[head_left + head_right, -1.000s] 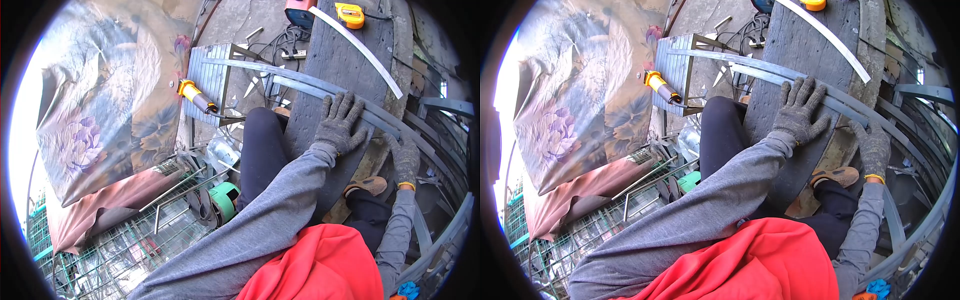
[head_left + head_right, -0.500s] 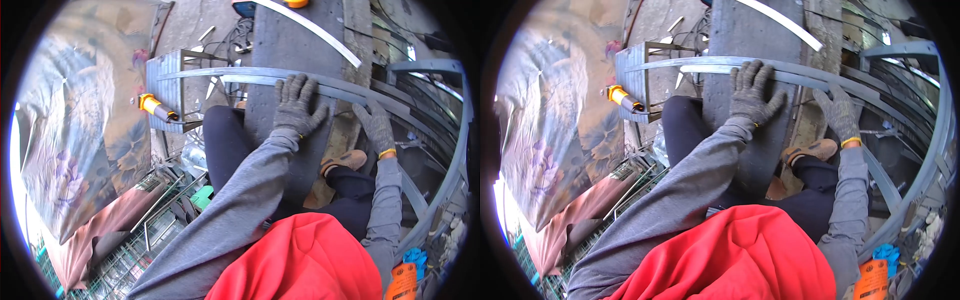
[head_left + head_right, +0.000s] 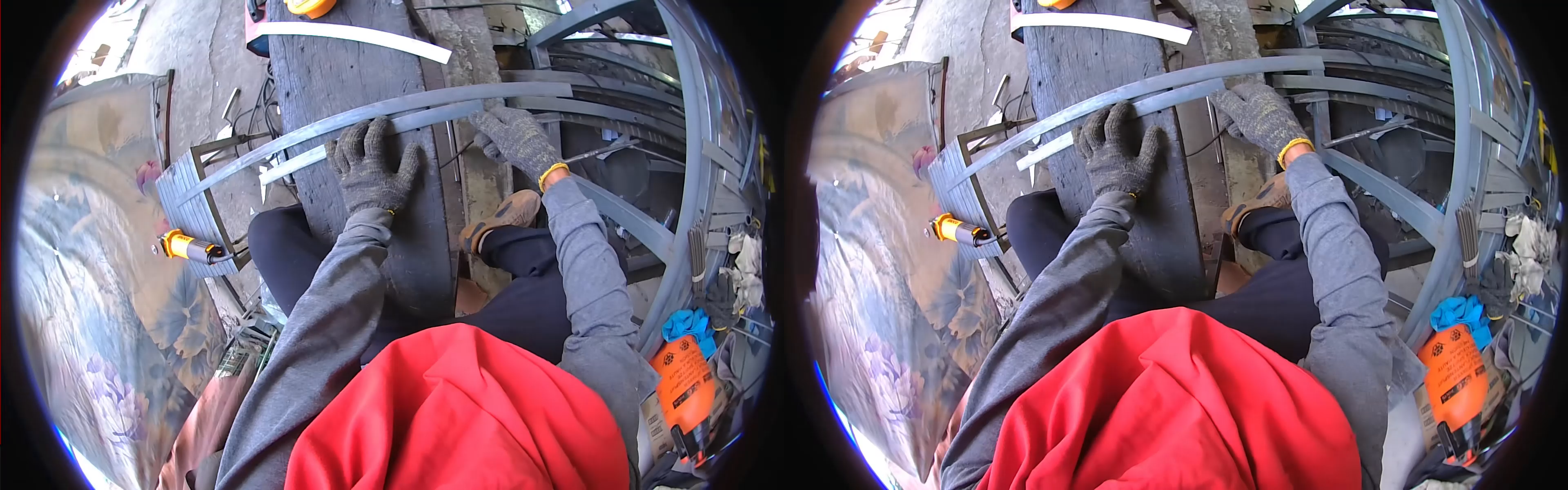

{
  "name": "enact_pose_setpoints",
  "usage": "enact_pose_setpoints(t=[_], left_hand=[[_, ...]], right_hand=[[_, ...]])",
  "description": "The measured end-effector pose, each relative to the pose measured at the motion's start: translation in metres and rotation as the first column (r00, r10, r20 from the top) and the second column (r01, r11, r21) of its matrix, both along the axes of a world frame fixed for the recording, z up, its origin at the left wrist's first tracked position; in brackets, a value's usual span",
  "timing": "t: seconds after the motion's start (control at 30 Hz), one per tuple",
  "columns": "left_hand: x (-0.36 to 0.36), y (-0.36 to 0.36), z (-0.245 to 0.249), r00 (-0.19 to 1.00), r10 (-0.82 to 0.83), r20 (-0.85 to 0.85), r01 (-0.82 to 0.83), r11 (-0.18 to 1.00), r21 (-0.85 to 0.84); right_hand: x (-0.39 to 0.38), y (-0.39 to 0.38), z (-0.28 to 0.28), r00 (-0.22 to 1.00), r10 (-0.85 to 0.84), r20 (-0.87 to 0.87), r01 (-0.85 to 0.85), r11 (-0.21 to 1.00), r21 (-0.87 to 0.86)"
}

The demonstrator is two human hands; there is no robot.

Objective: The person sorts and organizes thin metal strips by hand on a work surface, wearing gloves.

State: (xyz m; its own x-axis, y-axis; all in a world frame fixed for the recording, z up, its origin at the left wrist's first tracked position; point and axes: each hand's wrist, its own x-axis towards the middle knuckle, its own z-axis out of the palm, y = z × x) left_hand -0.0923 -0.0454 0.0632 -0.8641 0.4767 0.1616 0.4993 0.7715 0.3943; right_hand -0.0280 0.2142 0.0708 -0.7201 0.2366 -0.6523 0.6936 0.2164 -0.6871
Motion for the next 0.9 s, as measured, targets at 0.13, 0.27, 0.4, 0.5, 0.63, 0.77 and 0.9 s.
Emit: enact_pose_setpoints(t=[0.13,0.27,0.4,0.5,0.63,0.77,0.9], left_hand=[[-0.002,-0.001,-0.005,1.0,0.008,0.01,-0.008,1.0,0.009],[-0.002,-0.005,-0.011,0.998,0.063,-0.001,-0.063,0.998,0.006],[-0.003,-0.002,-0.01,0.996,0.094,-0.008,-0.094,0.996,-0.009],[-0.002,0.0,-0.007,0.989,0.136,-0.057,-0.132,0.989,0.064],[-0.001,-0.001,-0.012,0.982,0.18,-0.055,-0.177,0.983,0.057],[-0.002,0.001,-0.011,0.976,0.218,-0.028,-0.216,0.975,0.044],[-0.003,0.001,-0.008,0.977,0.212,-0.018,-0.212,0.977,-0.008]], right_hand=[[0.005,0.001,0.005,0.986,0.168,-0.003,-0.159,0.937,0.313],[-0.006,-0.01,0.055,0.954,0.285,-0.095,-0.172,0.777,0.606],[-0.01,-0.016,0.042,0.783,0.545,-0.3,-0.083,0.569,0.818],[-0.012,-0.029,0.03,0.726,0.648,-0.231,-0.115,0.446,0.888],[-0.017,-0.036,0.017,0.74,0.644,-0.195,-0.132,0.423,0.897],[-0.015,-0.032,0.016,0.725,0.647,-0.237,-0.132,0.468,0.874],[-0.019,-0.035,0.02,0.735,0.629,-0.254,-0.129,0.497,0.858]])
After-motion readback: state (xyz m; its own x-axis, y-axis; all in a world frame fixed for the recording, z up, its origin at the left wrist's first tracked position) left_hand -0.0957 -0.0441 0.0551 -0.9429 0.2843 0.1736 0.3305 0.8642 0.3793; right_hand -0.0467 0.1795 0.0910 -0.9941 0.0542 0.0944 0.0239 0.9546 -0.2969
